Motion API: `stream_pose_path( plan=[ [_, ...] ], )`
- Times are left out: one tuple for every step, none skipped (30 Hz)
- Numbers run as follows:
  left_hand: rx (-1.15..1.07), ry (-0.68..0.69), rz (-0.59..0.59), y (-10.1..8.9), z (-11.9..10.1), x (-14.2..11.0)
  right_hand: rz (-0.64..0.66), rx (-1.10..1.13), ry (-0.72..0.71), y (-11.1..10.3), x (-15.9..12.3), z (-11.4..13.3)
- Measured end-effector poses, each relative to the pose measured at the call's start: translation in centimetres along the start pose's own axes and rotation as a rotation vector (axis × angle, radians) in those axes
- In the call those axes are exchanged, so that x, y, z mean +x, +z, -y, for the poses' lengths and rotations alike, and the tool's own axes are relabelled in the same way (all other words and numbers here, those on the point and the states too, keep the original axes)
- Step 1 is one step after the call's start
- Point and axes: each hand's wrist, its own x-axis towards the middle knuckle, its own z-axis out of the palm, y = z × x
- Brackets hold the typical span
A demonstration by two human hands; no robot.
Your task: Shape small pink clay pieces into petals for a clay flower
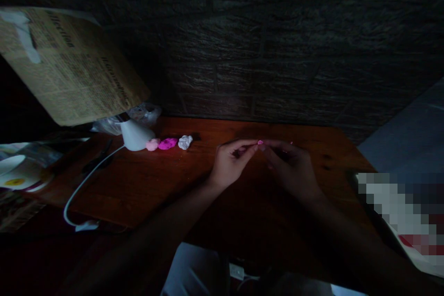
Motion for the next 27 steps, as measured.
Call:
stream_pose_path(
  plan=[
    [0.008,0.009,0.005,-0.1,0.0,0.0,0.003,-0.003,-0.001,0.0,0.0,0.0],
    [0.015,0.016,0.006,-0.1,0.0,0.0,0.007,-0.001,-0.002,0.0,0.0,0.0],
    [0.021,0.022,0.003,-0.1,0.1,0.0,0.013,0.003,-0.003,0.1,0.0,0.0],
    [0.026,0.024,-0.001,-0.2,0.1,-0.1,0.019,0.008,-0.005,0.1,0.0,-0.1],
    [0.027,0.022,-0.004,-0.2,0.1,-0.1,0.024,0.013,-0.005,0.1,0.0,-0.1],
    [0.024,0.017,-0.005,-0.2,0.1,0.0,0.028,0.015,-0.006,0.1,0.0,-0.1],
    [0.012,0.007,-0.004,-0.2,0.1,0.0,0.028,0.016,-0.007,0.1,-0.1,-0.2],
    [-0.009,-0.007,0.001,-0.2,0.0,0.0,0.025,0.016,-0.007,0.1,-0.1,-0.2],
    [-0.039,-0.024,0.01,-0.2,0.0,0.1,0.021,0.016,-0.007,0.1,-0.1,-0.2],
    [-0.074,-0.047,0.023,-0.2,-0.1,0.2,0.016,0.015,-0.009,0.0,-0.1,-0.2],
    [-0.113,-0.075,0.039,-0.2,-0.1,0.3,0.012,0.012,-0.011,0.0,0.0,-0.2],
    [-0.156,-0.107,0.056,-0.2,-0.1,0.4,0.008,0.009,-0.013,0.0,0.0,-0.1],
    [-0.203,-0.145,0.071,-0.2,-0.1,0.5,0.006,0.006,-0.013,0.0,0.0,-0.1],
    [-0.257,-0.188,0.081,-0.3,-0.1,0.6,0.006,0.002,-0.014,0.0,0.0,0.0],
    [-0.315,-0.238,0.087,-0.3,0.0,0.7,0.006,0.0,-0.016,0.0,0.0,0.1],
    [-0.376,-0.29,0.09,-0.3,0.0,0.8,0.007,-0.003,-0.015,0.0,0.0,0.1],
    [-0.433,-0.342,0.093,-0.3,0.0,0.9,0.009,-0.003,-0.014,0.0,0.0,0.2],
    [-0.481,-0.389,0.095,-0.3,0.1,1.0,0.01,0.002,-0.012,0.0,0.0,0.2],
    [-0.518,-0.427,0.097,-0.3,0.1,1.0,0.008,0.01,-0.009,0.0,0.0,0.3],
    [-0.543,-0.455,0.098,-0.3,0.0,1.1,0.006,0.021,-0.004,0.0,0.1,0.3],
    [-0.557,-0.472,0.097,-0.3,0.0,1.1,0.005,0.032,0.004,0.1,0.1,0.3],
    [-0.561,-0.479,0.095,-0.3,0.0,1.1,0.005,0.043,0.012,0.1,0.1,0.4],
    [-0.56,-0.481,0.092,-0.3,-0.1,1.1,0.006,0.049,0.019,0.1,0.1,0.4],
    [-0.552,-0.478,0.091,-0.3,-0.1,1.0,0.008,0.052,0.026,0.1,0.1,0.4],
    [-0.539,-0.473,0.092,-0.3,-0.1,1.0,0.011,0.053,0.031,0.1,0.1,0.4],
    [-0.523,-0.464,0.091,-0.3,0.0,1.0,0.012,0.054,0.036,0.1,0.1,0.4],
    [-0.505,-0.453,0.089,-0.3,0.0,1.0,0.013,0.056,0.041,0.1,0.1,0.4]
  ],
)
